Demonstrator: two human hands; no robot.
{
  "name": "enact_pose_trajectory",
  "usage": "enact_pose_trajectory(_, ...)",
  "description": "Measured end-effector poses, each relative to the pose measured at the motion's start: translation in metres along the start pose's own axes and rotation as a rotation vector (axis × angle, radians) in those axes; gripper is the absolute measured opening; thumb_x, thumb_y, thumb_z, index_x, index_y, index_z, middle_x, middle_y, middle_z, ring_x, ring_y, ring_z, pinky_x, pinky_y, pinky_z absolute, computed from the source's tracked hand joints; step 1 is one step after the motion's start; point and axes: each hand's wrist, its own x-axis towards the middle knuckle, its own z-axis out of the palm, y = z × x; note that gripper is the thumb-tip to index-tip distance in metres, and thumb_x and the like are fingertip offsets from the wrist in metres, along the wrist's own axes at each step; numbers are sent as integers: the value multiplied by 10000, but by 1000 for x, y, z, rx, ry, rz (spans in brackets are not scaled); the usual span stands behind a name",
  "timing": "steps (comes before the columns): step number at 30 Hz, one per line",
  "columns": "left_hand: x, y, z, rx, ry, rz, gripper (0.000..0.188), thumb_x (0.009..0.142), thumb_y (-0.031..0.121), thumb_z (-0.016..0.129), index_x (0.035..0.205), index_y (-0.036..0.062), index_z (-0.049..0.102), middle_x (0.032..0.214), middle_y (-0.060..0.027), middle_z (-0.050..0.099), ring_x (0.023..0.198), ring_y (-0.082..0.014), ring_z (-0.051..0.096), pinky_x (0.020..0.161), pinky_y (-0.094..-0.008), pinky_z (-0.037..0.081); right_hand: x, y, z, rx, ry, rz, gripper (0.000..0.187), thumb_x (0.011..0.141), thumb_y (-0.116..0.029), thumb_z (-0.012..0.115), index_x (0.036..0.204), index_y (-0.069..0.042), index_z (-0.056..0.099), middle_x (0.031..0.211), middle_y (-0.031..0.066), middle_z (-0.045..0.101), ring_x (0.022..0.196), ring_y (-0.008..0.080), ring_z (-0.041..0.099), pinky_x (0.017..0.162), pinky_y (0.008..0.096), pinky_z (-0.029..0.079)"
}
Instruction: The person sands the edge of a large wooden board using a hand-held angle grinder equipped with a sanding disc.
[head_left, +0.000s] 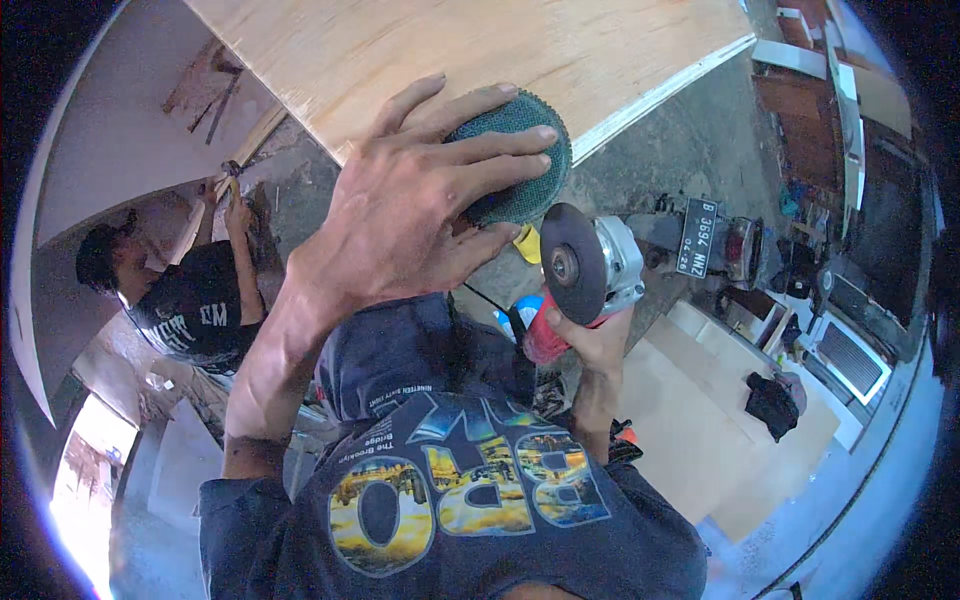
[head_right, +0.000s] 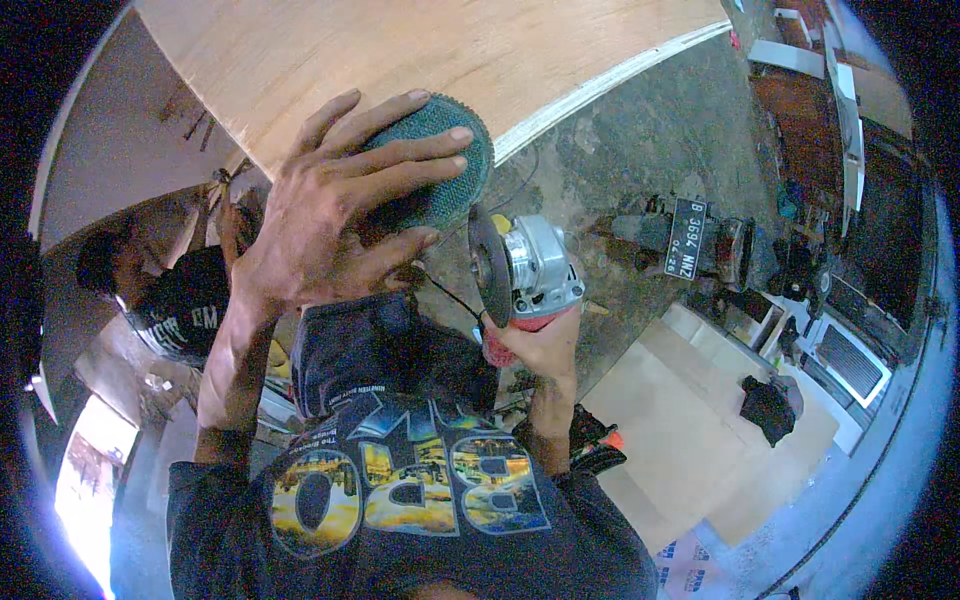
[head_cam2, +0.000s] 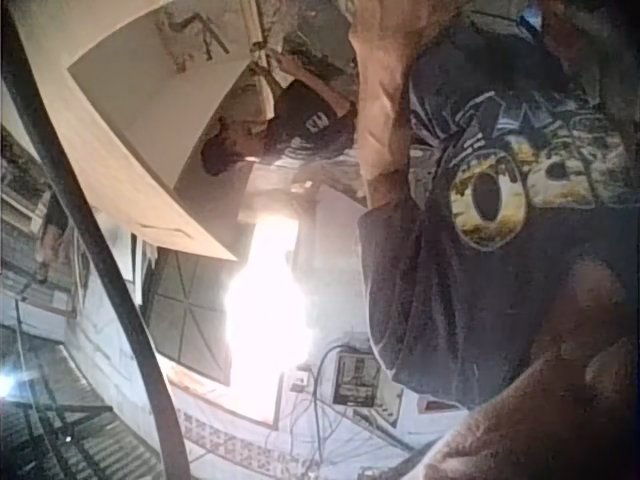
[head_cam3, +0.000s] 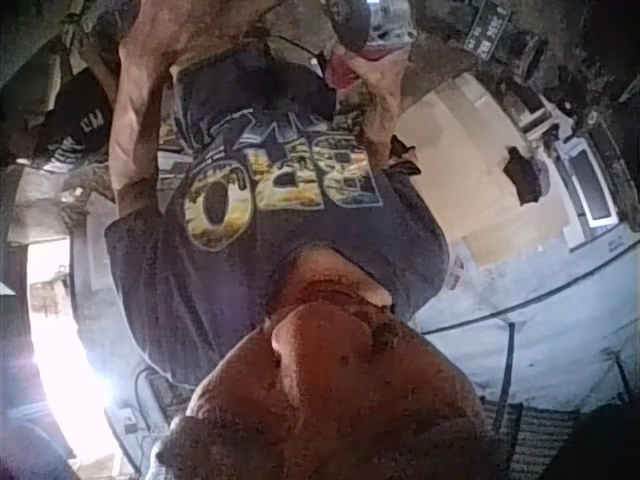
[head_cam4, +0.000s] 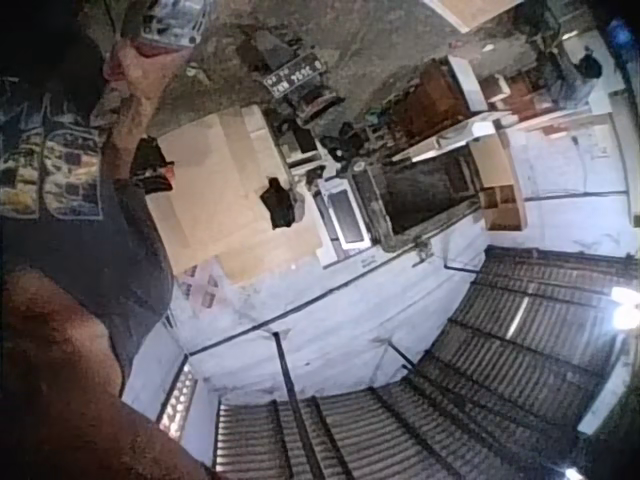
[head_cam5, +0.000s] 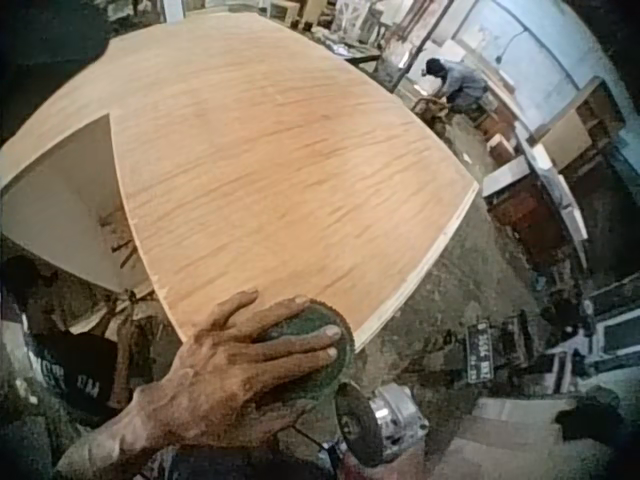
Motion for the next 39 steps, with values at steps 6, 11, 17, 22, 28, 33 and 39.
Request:
enact_pose_trajectory(6,-1,-2,1,-1,-1,3,634,725,238,817,1345,194,693,1500,35,626,1508,-294,443,1252,-570,264,1,-6,0,-37,-26,20,1017,566,-101,987,1433,17,470,1313,135,646,1221,236,644,1083,414,494)
enact_pose_trajectory(11,-1,-1,1,3,-3,-2,639,718,241,818,1343,194,695,1507,36,620,1510,-294,439,1257,-573,257,-2,-6,0,-102,-2,-14,1006,568,-106,990,1424,23,478,1304,136,652,1194,234,653,1069,409,503)
enact_pose_trajectory(17,0,-1,0,-3,5,-5,648,716,247,819,1351,192,695,1500,30,627,1512,-311,432,1265,-571,243,-3,2,-10,-73,-7,12,997,575,-103,989,1422,25,480,1315,151,641,1199,238,647,1065,406,502)
enact_pose_trajectory(22,0,-3,-3,-1,-10,-2,639,708,232,817,1336,194,708,1490,29,637,1508,-320,436,1263,-572,244,-1,3,-11,-81,-5,54,1011,566,-103,989,1429,23,477,1327,155,634,1210,239,641,1064,405,501)
enact_pose_trajectory(28,0,-3,0,1,3,-4,620,707,224,816,1319,192,719,1485,23,641,1506,-317,440,1259,-572,249,1,-10,-1,-67,-46,-23,1026,555,-103,981,1435,19,467,1335,136,634,1212,230,642,1063,402,502)
enact_pose_trajectory(33,0,-3,0,-8,9,2,615,704,215,817,1311,190,721,1479,19,646,1503,-318,445,1252,-571,264,3,-9,-2,-32,-44,10,964,575,-108,975,1404,18,500,1300,124,659,1188,221,655,1048,402,508)
enact_pose_trajectory(39,2,-2,0,0,9,9,636,702,221,816,1327,196,708,1479,24,645,1497,-320,453,1247,-576,271,4,-3,-10,-164,-69,-47,926,589,-94,972,1386,23,517,1275,122,671,1167,216,663,1051,401,505)
